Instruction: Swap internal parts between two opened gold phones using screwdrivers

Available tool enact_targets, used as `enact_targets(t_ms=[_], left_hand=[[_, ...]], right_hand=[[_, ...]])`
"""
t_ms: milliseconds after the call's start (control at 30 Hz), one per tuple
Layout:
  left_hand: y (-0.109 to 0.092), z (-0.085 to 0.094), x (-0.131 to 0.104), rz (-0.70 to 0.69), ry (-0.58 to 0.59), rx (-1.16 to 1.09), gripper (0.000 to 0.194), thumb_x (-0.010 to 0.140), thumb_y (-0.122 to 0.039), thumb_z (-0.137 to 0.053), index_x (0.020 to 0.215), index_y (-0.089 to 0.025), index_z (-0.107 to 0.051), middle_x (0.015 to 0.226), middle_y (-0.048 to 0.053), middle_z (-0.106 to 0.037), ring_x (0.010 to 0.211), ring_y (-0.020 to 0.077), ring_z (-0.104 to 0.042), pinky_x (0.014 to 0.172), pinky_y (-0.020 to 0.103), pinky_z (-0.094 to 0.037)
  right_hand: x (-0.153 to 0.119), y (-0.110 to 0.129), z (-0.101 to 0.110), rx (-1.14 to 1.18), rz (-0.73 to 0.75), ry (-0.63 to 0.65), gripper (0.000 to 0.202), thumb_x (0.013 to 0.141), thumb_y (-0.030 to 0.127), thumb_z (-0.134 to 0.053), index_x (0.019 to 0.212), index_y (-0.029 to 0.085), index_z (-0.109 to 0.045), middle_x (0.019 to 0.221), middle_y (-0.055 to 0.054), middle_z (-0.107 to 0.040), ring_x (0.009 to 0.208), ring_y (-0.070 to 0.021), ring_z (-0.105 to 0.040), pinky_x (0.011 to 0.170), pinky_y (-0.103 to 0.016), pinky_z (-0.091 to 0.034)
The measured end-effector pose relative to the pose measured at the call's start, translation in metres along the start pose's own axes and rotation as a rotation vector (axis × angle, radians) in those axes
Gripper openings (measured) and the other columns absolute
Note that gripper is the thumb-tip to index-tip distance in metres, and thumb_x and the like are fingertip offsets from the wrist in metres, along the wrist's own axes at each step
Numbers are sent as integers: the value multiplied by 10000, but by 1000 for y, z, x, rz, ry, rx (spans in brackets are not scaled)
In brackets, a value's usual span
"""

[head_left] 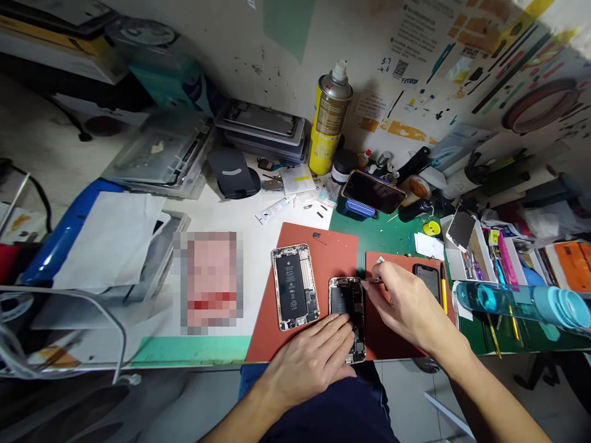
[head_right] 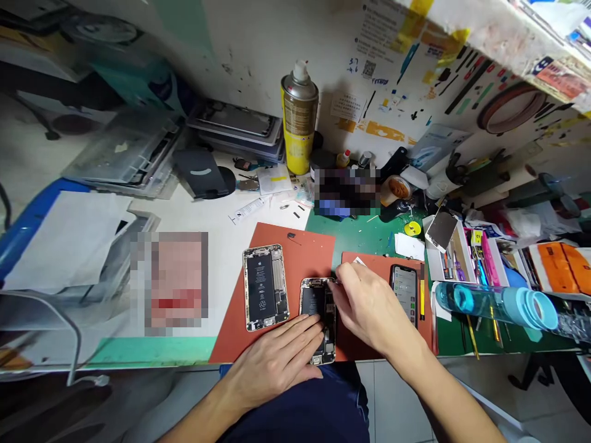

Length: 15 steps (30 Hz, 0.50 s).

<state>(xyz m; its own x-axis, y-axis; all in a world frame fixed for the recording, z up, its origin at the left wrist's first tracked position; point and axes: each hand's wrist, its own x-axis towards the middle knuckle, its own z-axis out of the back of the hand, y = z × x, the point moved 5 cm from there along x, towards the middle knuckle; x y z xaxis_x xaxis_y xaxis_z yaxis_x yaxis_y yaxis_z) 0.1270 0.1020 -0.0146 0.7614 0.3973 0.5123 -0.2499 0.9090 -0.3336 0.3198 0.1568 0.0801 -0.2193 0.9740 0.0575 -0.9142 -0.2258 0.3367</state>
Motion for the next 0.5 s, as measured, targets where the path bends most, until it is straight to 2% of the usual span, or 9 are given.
enact_targets(t_ms=[67, 200, 333, 500], left_hand=[[0, 1, 0, -11, -1, 7, 463, 1065, -486, -699, 1316, -99, -738, 1365, 119, -789, 1351, 286, -723, 1213, 439, -588], [2, 2, 0, -8, -1, 21, 490, 1085, -499, -660, 1336, -83, -726, 1394, 139, -773, 1348, 298, -725, 1185, 438, -601], [2, 2, 1, -24, -2, 30, 500, 1097, -500, -635, 1347, -76, -723, 1423, 158, -754, 1346, 310, -726, 1161, 446, -615], [1, 3, 3, -32, -15, 48, 384, 1099, -378, -638, 1323, -81, -736, 1405, 142, -767, 1326, 296, -737, 1157, 433, -613]], right_hand=[[0, 0, 2, -17, -15, -19, 146, 1112, 230, -495, 971, 269, -482, 753, -8, -617, 610, -203, -573, 571, -332, -372], [0, 1, 2, 9, -5, 27, 99, 1080, 185, -493, 1012, 258, -503, 861, -48, -671, 705, -215, -624, 627, -330, -425], [1, 2, 5, 24, -20, 3, 121, 1080, 182, -485, 986, 259, -492, 815, -29, -645, 663, -201, -587, 619, -323, -423], [1, 1, 6, 19, -37, -25, 134, 1089, 191, -499, 975, 261, -490, 760, -5, -611, 629, -192, -559, 593, -316, -387]])
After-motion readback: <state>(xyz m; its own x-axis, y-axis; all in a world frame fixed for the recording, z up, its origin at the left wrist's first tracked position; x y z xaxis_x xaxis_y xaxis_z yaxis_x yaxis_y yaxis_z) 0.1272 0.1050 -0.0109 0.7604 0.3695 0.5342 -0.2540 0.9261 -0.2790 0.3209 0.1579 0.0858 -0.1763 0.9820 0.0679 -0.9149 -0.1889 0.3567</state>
